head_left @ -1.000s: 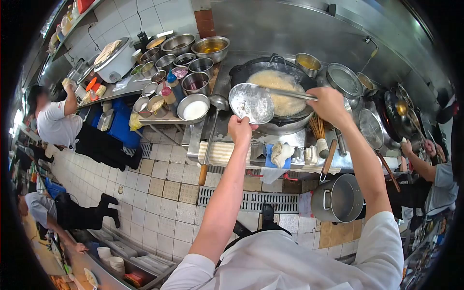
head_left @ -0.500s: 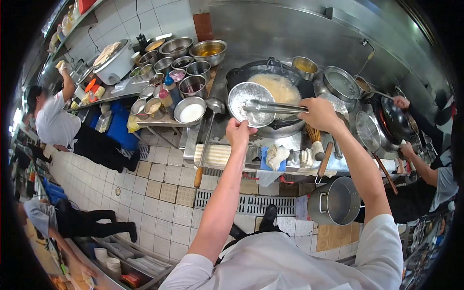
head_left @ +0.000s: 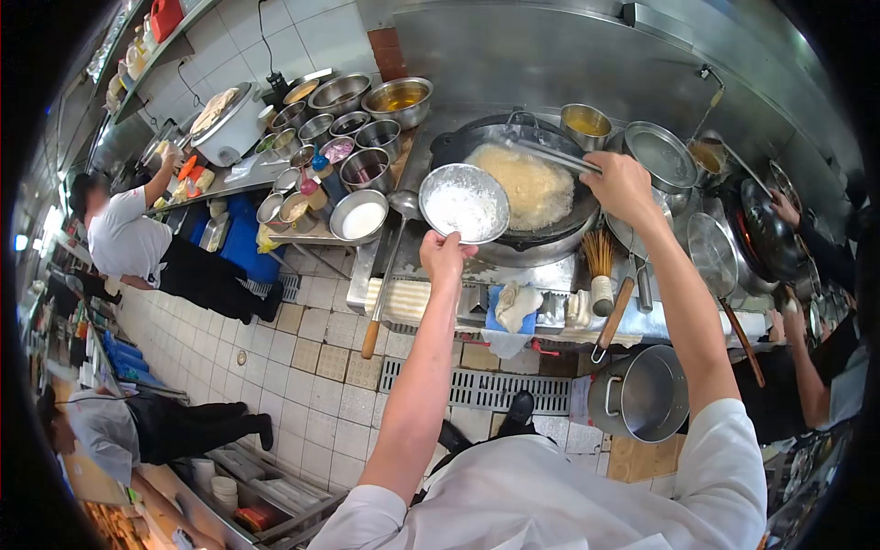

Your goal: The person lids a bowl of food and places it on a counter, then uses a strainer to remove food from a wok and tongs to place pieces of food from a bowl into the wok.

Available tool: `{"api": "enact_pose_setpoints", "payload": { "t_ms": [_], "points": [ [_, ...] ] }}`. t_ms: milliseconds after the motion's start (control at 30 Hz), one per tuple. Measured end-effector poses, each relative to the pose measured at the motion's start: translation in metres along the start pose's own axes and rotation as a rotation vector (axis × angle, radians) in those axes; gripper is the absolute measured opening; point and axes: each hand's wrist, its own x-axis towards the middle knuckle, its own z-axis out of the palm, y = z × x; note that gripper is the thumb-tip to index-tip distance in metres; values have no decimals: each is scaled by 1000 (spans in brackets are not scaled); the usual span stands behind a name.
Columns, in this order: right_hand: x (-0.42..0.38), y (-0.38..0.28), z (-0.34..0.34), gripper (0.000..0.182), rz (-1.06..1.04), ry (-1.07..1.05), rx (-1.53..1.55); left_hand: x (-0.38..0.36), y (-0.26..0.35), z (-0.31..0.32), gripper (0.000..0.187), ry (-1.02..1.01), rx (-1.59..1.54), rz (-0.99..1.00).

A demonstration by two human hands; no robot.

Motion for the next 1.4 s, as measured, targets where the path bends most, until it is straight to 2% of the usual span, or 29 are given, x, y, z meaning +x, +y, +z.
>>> {"api": "enact_pose_setpoints", "payload": {
  "t_ms": [33,100,167,367,567,633,700,767,833,967,1100,1267,1300,1367,1400],
  "points": [
    [-7,-4,-3,29,-3,-2,5,-1,-1,1,13,-29,-18,24],
    [-21,-8,-5,27,-130,-153,20,-2,-4,7,13,-69,-31,48],
    [-30,-17,-5,26,-166,-304,24,-2,-7,15,14,-97,-74,75],
    [-19,0,-9,24,-135,-147,33,3,-14,18,14,-83,-51,41],
    [14,20,-5,26,34,126,11,8,-10,21,14,21,-3,19],
    [10,17,-11,27,16,105,8,12,-13,21,13,27,-7,19],
    [2,11,-15,28,-109,-82,9,13,-16,20,11,-19,6,66],
    [-1,7,-8,25,-136,-140,22,14,-19,24,10,-47,-7,81],
    [-1,3,3,23,-222,-266,-140,15,-21,30,8,-82,-24,98],
    [3,11,-4,24,-163,-179,-2,17,-21,33,8,-56,-29,77],
    [9,18,-12,24,-184,-135,-20,20,-22,35,8,0,-20,47],
    [30,43,0,22,-35,66,-22,26,-25,37,9,51,-11,41],
    [36,48,8,22,-24,74,-26,27,-27,37,8,67,19,58],
    [50,56,31,19,56,-50,-154,21,-22,41,8,51,38,48],
    [54,65,51,18,59,-27,-175,18,-22,44,8,44,31,45]
  ]
}}
